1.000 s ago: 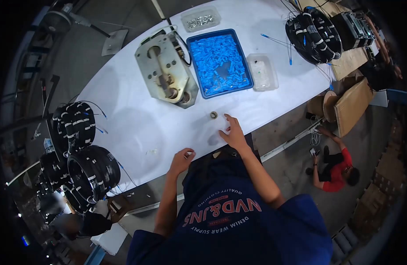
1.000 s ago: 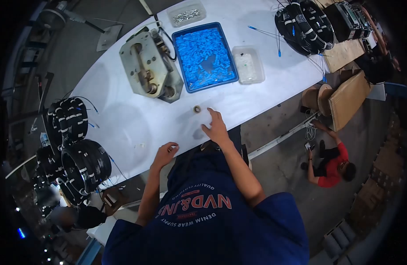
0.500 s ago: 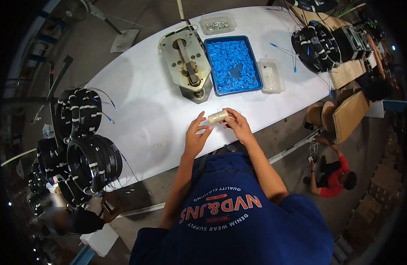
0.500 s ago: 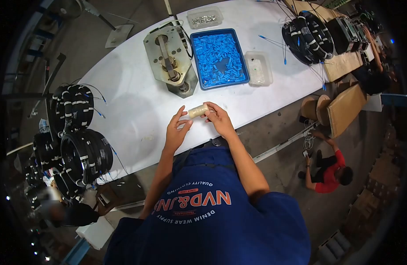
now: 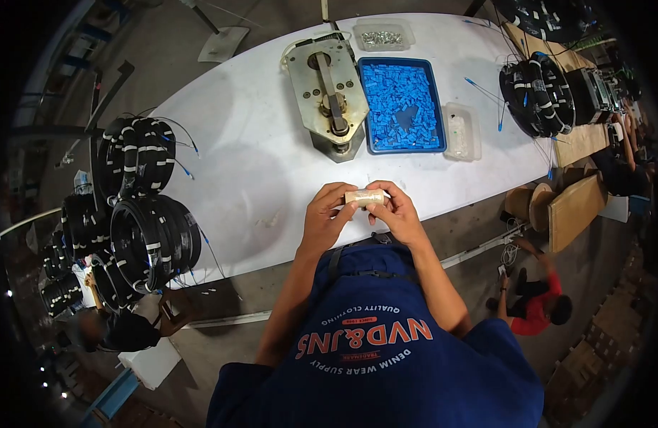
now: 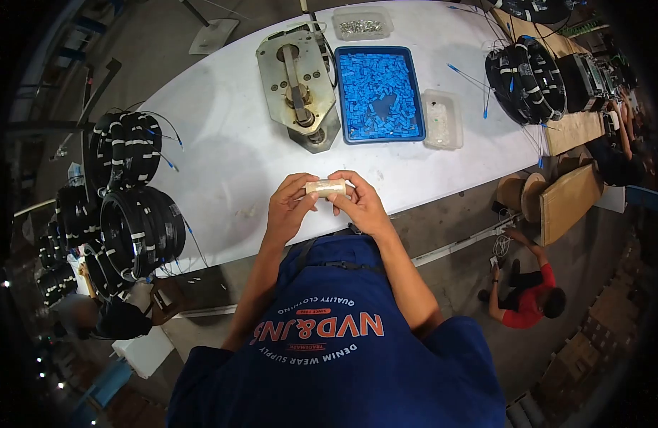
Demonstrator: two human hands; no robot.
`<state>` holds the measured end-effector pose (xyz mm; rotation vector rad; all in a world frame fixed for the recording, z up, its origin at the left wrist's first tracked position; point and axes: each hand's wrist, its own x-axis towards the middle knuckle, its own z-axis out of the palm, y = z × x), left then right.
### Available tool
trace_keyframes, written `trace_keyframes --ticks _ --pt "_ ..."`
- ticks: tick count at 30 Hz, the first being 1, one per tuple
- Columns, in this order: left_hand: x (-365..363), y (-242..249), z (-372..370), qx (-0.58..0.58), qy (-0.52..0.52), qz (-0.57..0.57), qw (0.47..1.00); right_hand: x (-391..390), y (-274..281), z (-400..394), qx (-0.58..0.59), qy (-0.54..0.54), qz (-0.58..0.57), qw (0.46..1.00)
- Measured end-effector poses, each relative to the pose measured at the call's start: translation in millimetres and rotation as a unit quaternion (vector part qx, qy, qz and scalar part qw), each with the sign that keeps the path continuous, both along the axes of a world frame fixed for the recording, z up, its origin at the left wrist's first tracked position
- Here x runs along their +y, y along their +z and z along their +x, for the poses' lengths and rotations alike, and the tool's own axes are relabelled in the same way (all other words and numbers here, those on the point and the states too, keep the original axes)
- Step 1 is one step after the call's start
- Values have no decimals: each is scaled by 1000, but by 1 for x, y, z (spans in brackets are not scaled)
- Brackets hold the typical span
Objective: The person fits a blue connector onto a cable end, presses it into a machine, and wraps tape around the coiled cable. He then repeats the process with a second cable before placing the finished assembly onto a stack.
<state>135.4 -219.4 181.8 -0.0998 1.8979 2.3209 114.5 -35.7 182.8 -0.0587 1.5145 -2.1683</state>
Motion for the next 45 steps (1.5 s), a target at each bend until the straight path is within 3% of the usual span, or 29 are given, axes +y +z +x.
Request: trace_keyframes --ticks 4,8,11,12,14,16,17,18,20,23,26,28,31,32,35,38,40,42,45 --pt "13 -2 -6 -46 -1 72 996 12 -8 -5 -29 3 -7 1000" --pt "26 -13 -12 -84 19 63 994 11 -9 -9 -56 -36 -30 997" --pt "42 -26 -15 -124 16 116 985 26 -2 -14 -31 -15 32 999" --pt "48 -32 -15 -134 10 58 989 37 -10 -14 -30 -26 35 999" --pt "69 -43 -20 -137 -9 1 991 61 -36 -15 12 -16 206 978" --pt "91 -51 -20 26 -54 -271 961 84 -52 -8 8 -41 214 976" --pt "105 -51 -21 -59 -89 -200 974 95 -62 -3 -14 -68 234 970" --pt "117 -50 -22 -59 -98 -200 973 106 -71 2 -37 -94 254 962" --pt "146 -39 -31 21 -171 -258 951 130 -75 4 -75 -129 203 968" --pt "176 -71 -45 63 -207 -306 927 170 -74 2 -148 -147 131 969" --pt "214 -91 -58 83 -246 -340 904 204 -88 0 -140 -228 143 953" --pt "241 -110 -64 90 -282 -360 885 227 -104 -9 -143 -218 204 943" --pt "274 -118 -73 38 -309 -355 882 252 -134 -24 50 -246 438 863" --pt "282 -120 -77 -10 -323 -327 888 260 -137 -32 53 -244 437 864" --pt "296 -121 -85 -49 -298 -306 903 278 -147 -58 109 -269 522 802" --pt "301 -122 -95 -30 -236 -288 928 295 -151 -79 78 -266 550 788" --pt "298 -121 -104 -32 -115 -355 927 304 -152 -85 74 -252 559 786" --pt "293 -122 -117 -2 -71 -360 930 310 -154 -90 54 -253 537 803" --pt "282 -132 -133 50 -18 -443 895 314 -145 -89 52 -200 562 801"
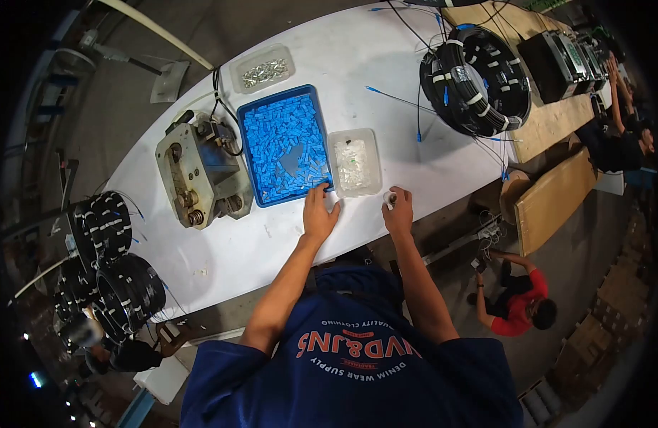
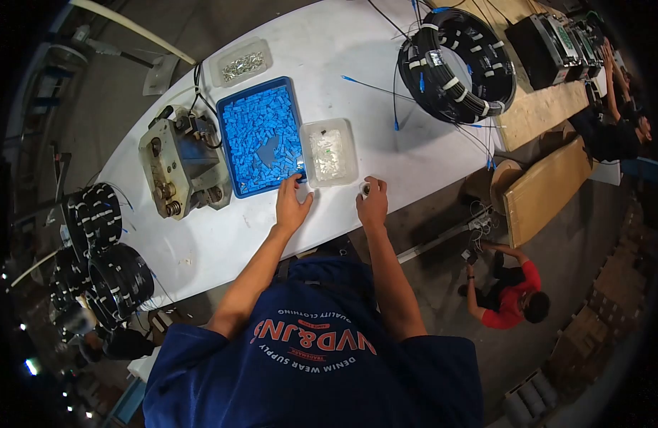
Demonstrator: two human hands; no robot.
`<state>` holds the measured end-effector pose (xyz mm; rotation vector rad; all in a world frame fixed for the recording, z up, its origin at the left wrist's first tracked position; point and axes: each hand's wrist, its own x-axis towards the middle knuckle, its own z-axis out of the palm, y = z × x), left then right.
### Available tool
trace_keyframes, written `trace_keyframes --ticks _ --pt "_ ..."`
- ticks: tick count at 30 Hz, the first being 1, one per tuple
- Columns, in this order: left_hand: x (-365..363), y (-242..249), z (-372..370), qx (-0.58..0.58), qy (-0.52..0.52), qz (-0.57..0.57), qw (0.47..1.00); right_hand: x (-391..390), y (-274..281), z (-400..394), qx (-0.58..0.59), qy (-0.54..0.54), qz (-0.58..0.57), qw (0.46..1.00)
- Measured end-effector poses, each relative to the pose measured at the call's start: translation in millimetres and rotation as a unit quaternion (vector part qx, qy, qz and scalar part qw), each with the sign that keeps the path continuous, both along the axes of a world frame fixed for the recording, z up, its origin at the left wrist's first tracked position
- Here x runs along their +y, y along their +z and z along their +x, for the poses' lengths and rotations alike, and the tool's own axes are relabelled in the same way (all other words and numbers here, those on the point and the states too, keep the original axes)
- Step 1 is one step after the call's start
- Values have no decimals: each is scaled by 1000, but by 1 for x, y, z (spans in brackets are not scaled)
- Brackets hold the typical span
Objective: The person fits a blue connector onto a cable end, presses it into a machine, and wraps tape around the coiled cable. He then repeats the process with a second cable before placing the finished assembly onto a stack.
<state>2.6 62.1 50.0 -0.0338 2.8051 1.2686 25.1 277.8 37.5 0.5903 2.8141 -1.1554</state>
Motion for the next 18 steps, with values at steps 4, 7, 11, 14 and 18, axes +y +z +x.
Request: trace_keyframes --ticks 4,7,11,14,18 --pt "-27 -13 -5 -7 -12 -176 984 -12 34 4 -10 -11 133 991" --pt "-53 -22 -2 -51 -17 -213 976 -23 30 9 68 2 163 984" --pt "-64 -19 -2 -42 -22 -229 972 -53 9 2 -178 -89 -362 911" --pt "-63 -13 -9 -65 -10 -220 973 -75 19 -18 -264 -236 -507 786" --pt "-60 -9 -4 -105 -45 -215 970 -76 -21 -28 -172 -194 -462 848"
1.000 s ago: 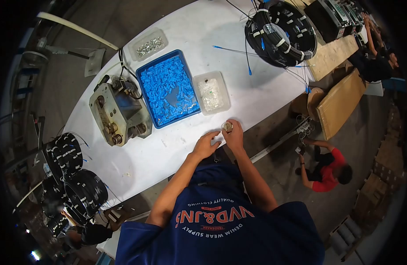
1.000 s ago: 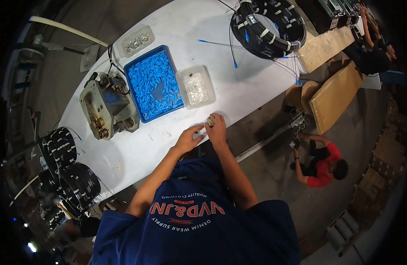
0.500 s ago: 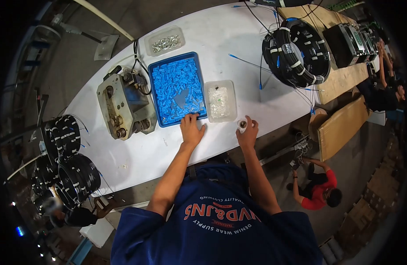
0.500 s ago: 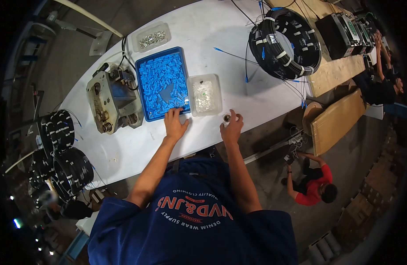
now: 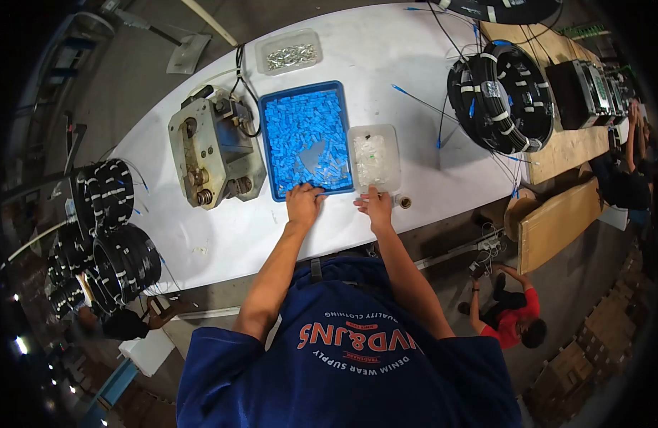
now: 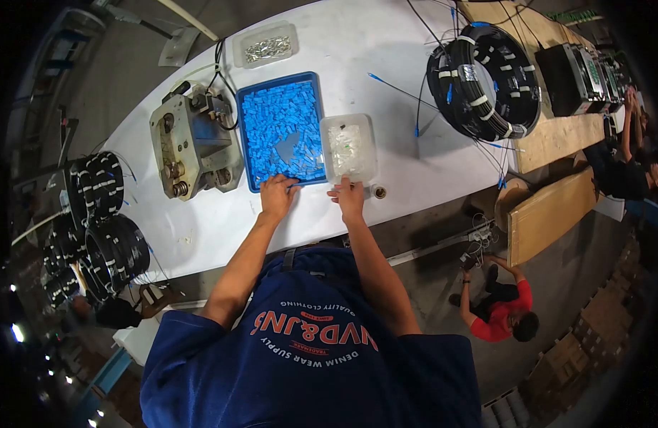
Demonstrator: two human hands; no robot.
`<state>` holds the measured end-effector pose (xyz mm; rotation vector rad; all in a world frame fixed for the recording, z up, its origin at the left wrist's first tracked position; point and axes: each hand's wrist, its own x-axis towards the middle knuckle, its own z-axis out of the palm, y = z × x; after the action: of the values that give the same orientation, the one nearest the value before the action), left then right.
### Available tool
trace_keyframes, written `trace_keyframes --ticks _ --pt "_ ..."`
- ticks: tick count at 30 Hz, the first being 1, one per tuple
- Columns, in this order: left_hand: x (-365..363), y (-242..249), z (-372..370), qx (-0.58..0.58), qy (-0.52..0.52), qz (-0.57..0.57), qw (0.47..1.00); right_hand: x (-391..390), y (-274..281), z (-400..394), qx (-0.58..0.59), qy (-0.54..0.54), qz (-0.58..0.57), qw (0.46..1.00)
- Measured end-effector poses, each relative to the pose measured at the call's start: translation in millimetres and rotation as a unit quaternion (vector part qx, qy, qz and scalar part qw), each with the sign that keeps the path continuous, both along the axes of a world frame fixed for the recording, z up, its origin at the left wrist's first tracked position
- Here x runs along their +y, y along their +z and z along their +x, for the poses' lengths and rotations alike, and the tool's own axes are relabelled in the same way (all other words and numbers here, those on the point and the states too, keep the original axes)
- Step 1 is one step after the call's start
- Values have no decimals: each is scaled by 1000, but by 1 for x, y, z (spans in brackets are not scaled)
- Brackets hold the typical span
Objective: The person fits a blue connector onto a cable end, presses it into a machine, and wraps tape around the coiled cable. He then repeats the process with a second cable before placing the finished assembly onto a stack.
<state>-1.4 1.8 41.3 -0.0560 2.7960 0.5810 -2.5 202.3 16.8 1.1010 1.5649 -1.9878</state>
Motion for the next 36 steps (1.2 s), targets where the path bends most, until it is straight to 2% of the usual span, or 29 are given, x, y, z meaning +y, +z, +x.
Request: trace_keyframes --ticks 4,7,8,9,11,13,17,19,21,23,25,26,28,29,31,32,36 --pt "11 -6 21 0 29 29 999 12 5 -11 1 70 75 995" --pt "12 -8 26 30 70 67 995 17 2 -16 -24 92 63 994" --pt "9 -9 27 56 69 97 991 13 6 -15 -38 52 57 996" --pt "6 -11 28 61 93 93 989 11 11 -14 -34 77 54 995" --pt "-3 -12 30 134 90 187 969 0 33 -12 -70 -5 54 996" --pt "-14 -4 42 185 153 212 947 -17 32 0 -89 -26 88 992" --pt "-57 1 90 179 355 268 877 -48 20 36 -33 108 -78 991" --pt "-95 -16 120 228 490 249 804 -81 33 47 -26 264 -32 964" --pt "-144 -31 151 288 590 162 737 -105 30 54 -22 412 -45 910" --pt "-195 -37 183 261 658 124 696 -134 27 57 -3 520 13 854" --pt "-238 -33 202 173 715 110 668 -170 20 61 40 536 41 842" --pt "-256 -42 209 170 717 113 667 -188 17 64 82 543 67 833" --pt "-289 -55 222 193 666 85 715 -231 18 69 85 557 83 822" --pt "-303 -57 228 190 660 92 721 -255 21 72 88 562 98 816" --pt "-321 -59 228 166 581 84 793 -297 14 85 119 575 93 804" --pt "-330 -60 226 139 562 73 812 -316 11 91 124 588 78 796" --pt "-352 -54 225 137 512 139 837 -388 12 109 93 629 66 769"
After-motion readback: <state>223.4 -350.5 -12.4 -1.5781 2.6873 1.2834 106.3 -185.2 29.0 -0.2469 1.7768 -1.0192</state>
